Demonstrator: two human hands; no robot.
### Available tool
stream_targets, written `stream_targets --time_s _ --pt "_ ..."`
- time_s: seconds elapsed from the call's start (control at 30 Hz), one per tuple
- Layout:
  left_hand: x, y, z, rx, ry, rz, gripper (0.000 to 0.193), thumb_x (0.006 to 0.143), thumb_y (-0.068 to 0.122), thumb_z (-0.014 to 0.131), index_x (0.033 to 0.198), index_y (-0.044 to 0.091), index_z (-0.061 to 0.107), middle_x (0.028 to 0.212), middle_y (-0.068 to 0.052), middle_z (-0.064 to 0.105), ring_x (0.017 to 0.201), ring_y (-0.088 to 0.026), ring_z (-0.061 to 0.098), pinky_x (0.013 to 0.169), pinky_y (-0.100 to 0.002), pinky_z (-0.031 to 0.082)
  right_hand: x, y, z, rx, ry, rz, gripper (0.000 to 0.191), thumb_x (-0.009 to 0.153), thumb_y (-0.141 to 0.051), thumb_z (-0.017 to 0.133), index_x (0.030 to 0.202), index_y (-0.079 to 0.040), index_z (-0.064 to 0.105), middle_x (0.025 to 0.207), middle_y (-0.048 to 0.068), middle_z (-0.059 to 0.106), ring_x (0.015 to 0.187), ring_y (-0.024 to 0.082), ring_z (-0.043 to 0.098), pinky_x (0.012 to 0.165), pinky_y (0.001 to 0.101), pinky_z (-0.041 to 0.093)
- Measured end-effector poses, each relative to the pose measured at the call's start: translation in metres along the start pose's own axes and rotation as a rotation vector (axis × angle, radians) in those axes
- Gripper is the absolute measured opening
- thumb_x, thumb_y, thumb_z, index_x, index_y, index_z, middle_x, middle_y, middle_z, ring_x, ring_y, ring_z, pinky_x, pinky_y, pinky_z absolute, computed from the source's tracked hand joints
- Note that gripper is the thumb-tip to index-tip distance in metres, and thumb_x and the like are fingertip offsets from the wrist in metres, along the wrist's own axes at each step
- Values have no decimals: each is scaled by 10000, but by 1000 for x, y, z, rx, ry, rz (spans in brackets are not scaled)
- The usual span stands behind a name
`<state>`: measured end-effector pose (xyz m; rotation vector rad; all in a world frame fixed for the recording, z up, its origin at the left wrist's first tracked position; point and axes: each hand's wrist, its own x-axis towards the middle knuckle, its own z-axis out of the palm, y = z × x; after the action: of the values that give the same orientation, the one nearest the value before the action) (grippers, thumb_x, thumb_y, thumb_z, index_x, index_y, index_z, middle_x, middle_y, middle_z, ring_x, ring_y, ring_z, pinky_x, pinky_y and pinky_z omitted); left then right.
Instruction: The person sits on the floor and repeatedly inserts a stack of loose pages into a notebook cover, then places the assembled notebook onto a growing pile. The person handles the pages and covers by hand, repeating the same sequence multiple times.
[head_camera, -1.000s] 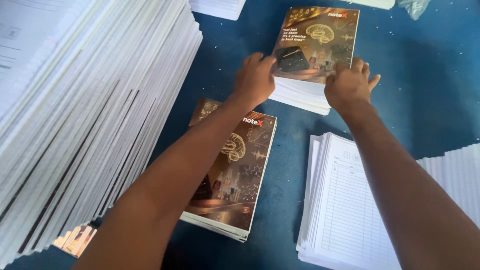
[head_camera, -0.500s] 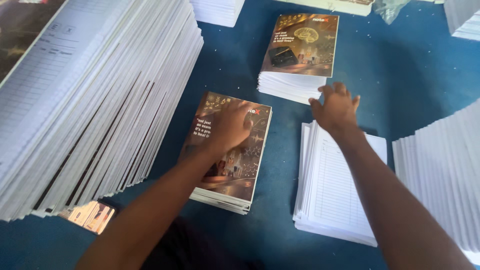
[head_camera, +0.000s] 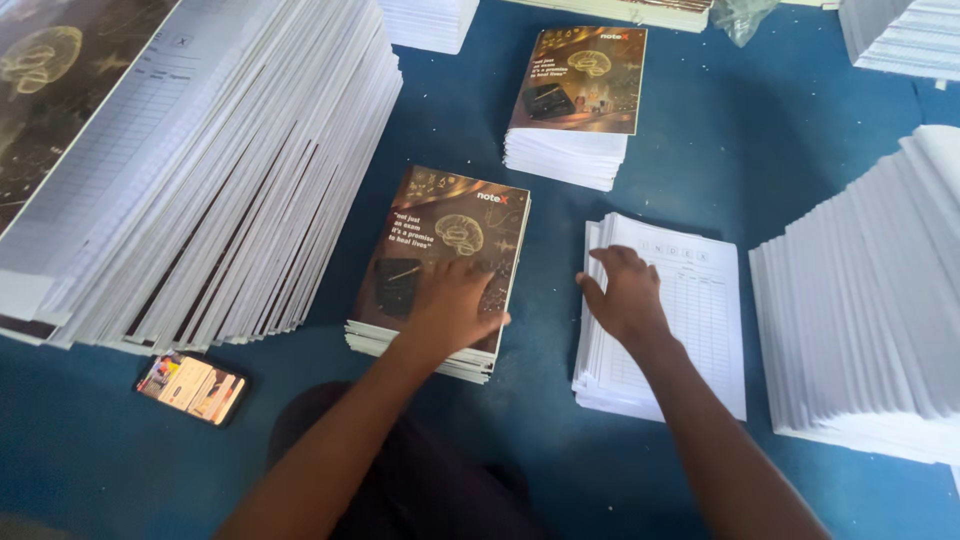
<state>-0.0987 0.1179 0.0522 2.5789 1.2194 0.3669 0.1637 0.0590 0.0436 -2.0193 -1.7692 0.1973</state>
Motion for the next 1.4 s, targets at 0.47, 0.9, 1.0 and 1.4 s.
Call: stream_targets --time_s 0.47,0.9,1.0,1.4 --pt "-25 1 23 -13 -18 132 864 578 418 897 1312 88 584 1387 -182 547 1310 -383 470 1051 -573 353 -89 2 -25 278 69 163 397 910 -149 683 1291 -51 633 1330 197 631 1165 378 636 970 447 523" --pt "-26 -10 29 2 37 114 645 675 433 839 1201 97 674 1333 -161 585 1291 -395 493 1069 -543 371 -107 16 -2 282 140 108 366 894 -98 680 1254 -36 659 1267 231 654 1187 414 621 1023 454 495" --pt "-25 -11 27 9 42 84 661 667 449 848 1201 96 681 1305 -165 587 1289 -408 474 1053 -558 360 -108 23 0 240 168 131 372 891 -110 691 1249 -14 660 1266 246 652 1176 417 627 1019 459 501" --pt "-18 9 22 46 152 181 501 787 384 793 1182 94 690 1300 -135 605 1299 -331 490 1058 -546 351 -140 108 -4 -153 181 741 592 863 -376 742 1270 45 654 1306 312 593 1247 486 513 1018 581 447"
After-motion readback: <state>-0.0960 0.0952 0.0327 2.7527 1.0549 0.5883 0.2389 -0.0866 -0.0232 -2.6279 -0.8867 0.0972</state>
